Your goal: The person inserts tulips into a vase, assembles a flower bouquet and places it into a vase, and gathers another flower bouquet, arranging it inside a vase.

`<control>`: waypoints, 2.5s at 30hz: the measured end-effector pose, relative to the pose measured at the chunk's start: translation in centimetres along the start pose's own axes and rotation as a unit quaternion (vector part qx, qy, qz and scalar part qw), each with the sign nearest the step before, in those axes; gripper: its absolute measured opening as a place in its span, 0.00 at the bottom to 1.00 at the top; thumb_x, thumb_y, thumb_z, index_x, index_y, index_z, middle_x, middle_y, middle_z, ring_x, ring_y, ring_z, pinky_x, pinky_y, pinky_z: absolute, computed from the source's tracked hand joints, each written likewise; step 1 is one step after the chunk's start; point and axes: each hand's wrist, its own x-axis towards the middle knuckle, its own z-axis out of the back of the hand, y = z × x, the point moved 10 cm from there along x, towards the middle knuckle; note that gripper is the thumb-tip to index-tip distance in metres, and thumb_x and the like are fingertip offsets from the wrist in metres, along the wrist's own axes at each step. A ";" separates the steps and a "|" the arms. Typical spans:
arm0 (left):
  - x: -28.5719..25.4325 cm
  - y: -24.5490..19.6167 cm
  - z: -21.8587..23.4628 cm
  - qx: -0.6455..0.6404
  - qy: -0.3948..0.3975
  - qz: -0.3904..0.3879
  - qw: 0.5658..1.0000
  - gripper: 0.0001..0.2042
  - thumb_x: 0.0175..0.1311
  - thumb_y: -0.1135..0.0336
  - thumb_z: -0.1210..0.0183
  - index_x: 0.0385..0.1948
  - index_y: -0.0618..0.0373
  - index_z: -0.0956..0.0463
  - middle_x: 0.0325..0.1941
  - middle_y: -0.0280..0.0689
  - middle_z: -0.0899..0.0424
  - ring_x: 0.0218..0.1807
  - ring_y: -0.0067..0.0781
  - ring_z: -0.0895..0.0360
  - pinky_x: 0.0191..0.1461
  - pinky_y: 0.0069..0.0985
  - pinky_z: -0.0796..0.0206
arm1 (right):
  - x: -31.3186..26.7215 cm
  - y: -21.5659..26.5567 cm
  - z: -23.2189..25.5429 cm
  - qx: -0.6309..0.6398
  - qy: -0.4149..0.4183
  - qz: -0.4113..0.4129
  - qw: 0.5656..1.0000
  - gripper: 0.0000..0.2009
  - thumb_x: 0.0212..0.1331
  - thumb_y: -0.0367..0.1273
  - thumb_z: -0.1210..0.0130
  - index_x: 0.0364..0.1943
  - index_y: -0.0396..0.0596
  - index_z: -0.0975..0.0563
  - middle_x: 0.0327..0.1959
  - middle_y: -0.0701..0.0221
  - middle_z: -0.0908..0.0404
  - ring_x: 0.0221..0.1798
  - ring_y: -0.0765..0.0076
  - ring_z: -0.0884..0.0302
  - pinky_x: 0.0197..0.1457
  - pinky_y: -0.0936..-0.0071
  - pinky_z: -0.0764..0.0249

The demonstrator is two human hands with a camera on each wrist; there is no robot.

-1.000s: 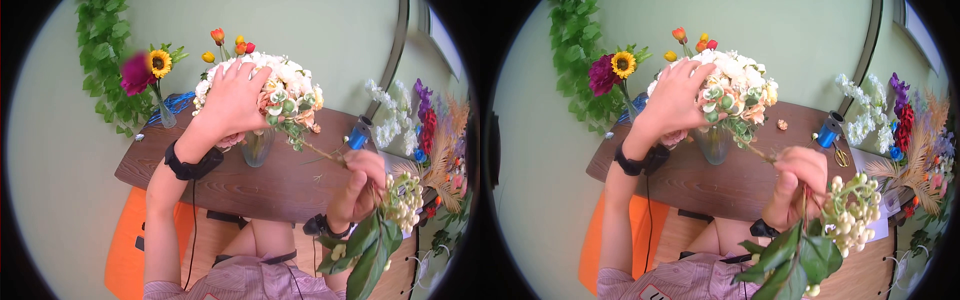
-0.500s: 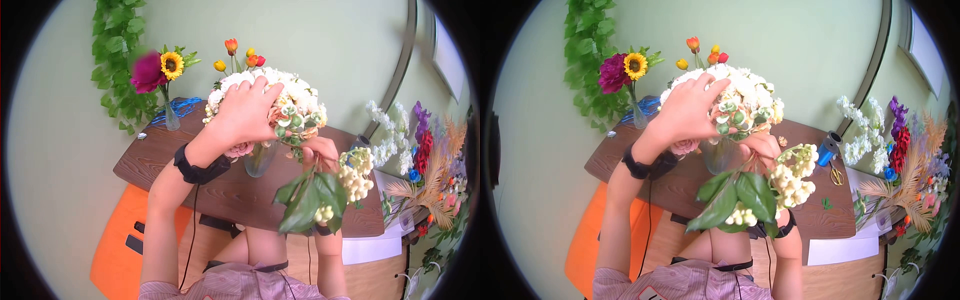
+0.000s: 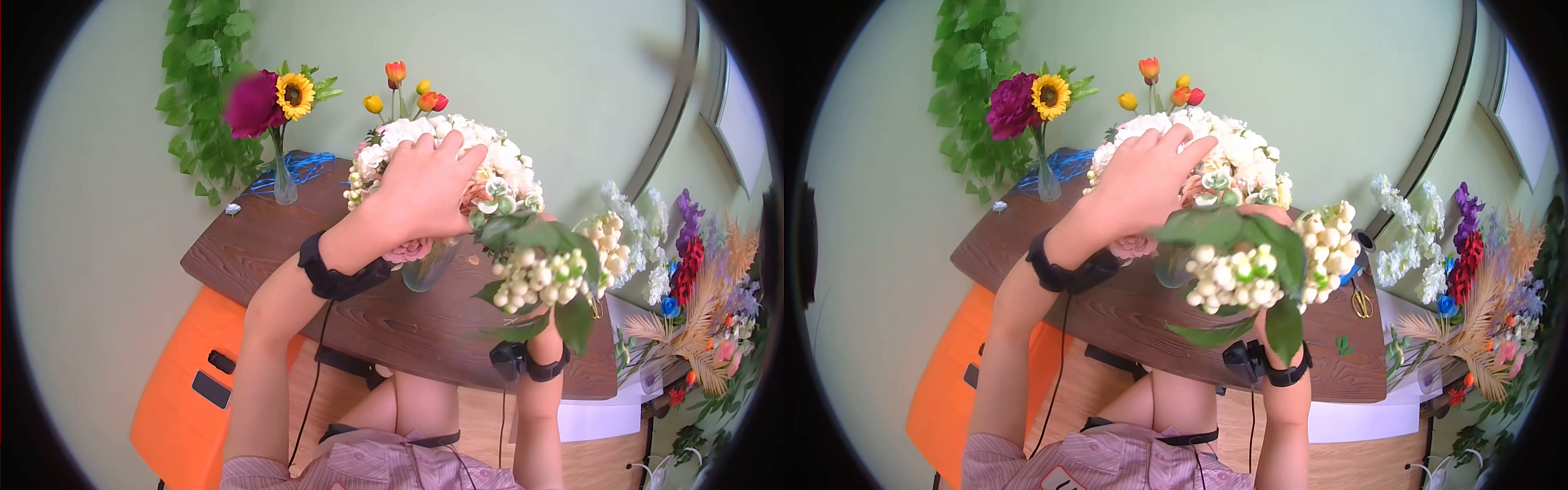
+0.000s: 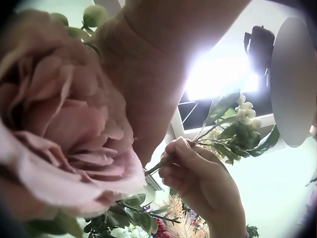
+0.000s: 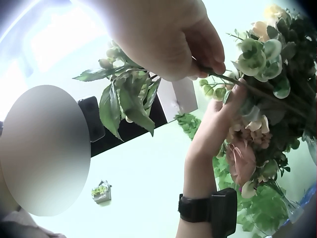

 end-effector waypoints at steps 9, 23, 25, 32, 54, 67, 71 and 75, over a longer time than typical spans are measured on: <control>-1.4 -0.4 0.7 -0.019 -0.028 -0.032 0.999 0.32 0.37 0.57 0.38 0.50 0.56 0.36 0.49 0.47 0.34 0.48 0.48 0.35 0.52 0.38 0.44 | 0.2 -1.9 0.1 0.025 0.013 -0.067 0.997 0.07 0.55 0.32 0.46 0.30 0.42 0.25 0.27 0.69 0.24 0.30 0.75 0.29 0.34 0.78 0.32; -12.4 2.4 -7.6 -0.068 0.038 0.064 0.995 0.19 0.49 0.51 0.42 0.36 0.57 0.25 0.32 0.38 0.22 0.30 0.38 0.24 0.34 0.29 0.30 | -1.2 -4.0 -0.3 0.047 0.029 -0.188 0.981 0.11 0.56 0.36 0.47 0.32 0.40 0.26 0.26 0.69 0.24 0.29 0.76 0.28 0.34 0.80 0.32; -11.4 6.0 -9.5 -0.214 0.035 0.140 0.966 0.20 0.52 0.52 0.43 0.41 0.57 0.27 0.36 0.37 0.22 0.35 0.39 0.24 0.40 0.31 0.30 | -1.5 -4.4 -0.3 0.045 0.030 -0.198 0.979 0.12 0.56 0.37 0.47 0.32 0.40 0.26 0.26 0.68 0.24 0.29 0.76 0.28 0.34 0.80 0.32; -8.1 6.5 -15.5 -0.505 0.069 0.056 0.859 0.24 0.53 0.49 0.49 0.45 0.56 0.34 0.47 0.41 0.30 0.50 0.43 0.33 0.53 0.38 0.39 | -1.1 -1.1 -0.9 -0.062 0.015 -0.160 0.985 0.13 0.58 0.38 0.50 0.31 0.41 0.25 0.24 0.69 0.25 0.27 0.77 0.29 0.31 0.80 0.33; -7.4 3.7 -18.5 -0.443 0.061 0.084 0.890 0.23 0.54 0.49 0.50 0.47 0.55 0.35 0.49 0.41 0.31 0.52 0.41 0.35 0.55 0.37 0.42 | -6.1 1.2 -5.5 -0.079 -0.013 0.043 0.996 0.09 0.51 0.27 0.46 0.37 0.40 0.27 0.33 0.60 0.22 0.38 0.57 0.23 0.41 0.69 0.25; -7.1 3.6 -20.0 -0.407 0.058 0.109 0.905 0.23 0.55 0.50 0.50 0.48 0.55 0.35 0.50 0.40 0.32 0.53 0.41 0.36 0.56 0.36 0.43 | -9.7 -2.0 -8.7 -0.080 0.119 -0.093 0.985 0.16 0.56 0.33 0.53 0.48 0.44 0.32 0.49 0.63 0.29 0.51 0.61 0.30 0.56 0.68 0.36; -7.7 3.4 -20.2 -0.393 0.056 0.110 0.911 0.23 0.55 0.50 0.50 0.48 0.55 0.35 0.51 0.40 0.32 0.53 0.40 0.36 0.57 0.36 0.44 | -9.1 -3.2 -9.2 -0.072 0.120 -0.093 0.986 0.16 0.56 0.32 0.54 0.49 0.44 0.32 0.49 0.63 0.29 0.51 0.62 0.31 0.56 0.68 0.36; -7.7 3.6 -20.6 -0.378 0.063 0.101 0.918 0.23 0.55 0.50 0.50 0.49 0.55 0.35 0.51 0.40 0.32 0.54 0.40 0.36 0.57 0.35 0.44 | -9.1 -4.2 -9.2 -0.068 0.110 -0.100 0.987 0.16 0.57 0.32 0.54 0.49 0.44 0.32 0.49 0.63 0.29 0.51 0.62 0.31 0.56 0.69 0.36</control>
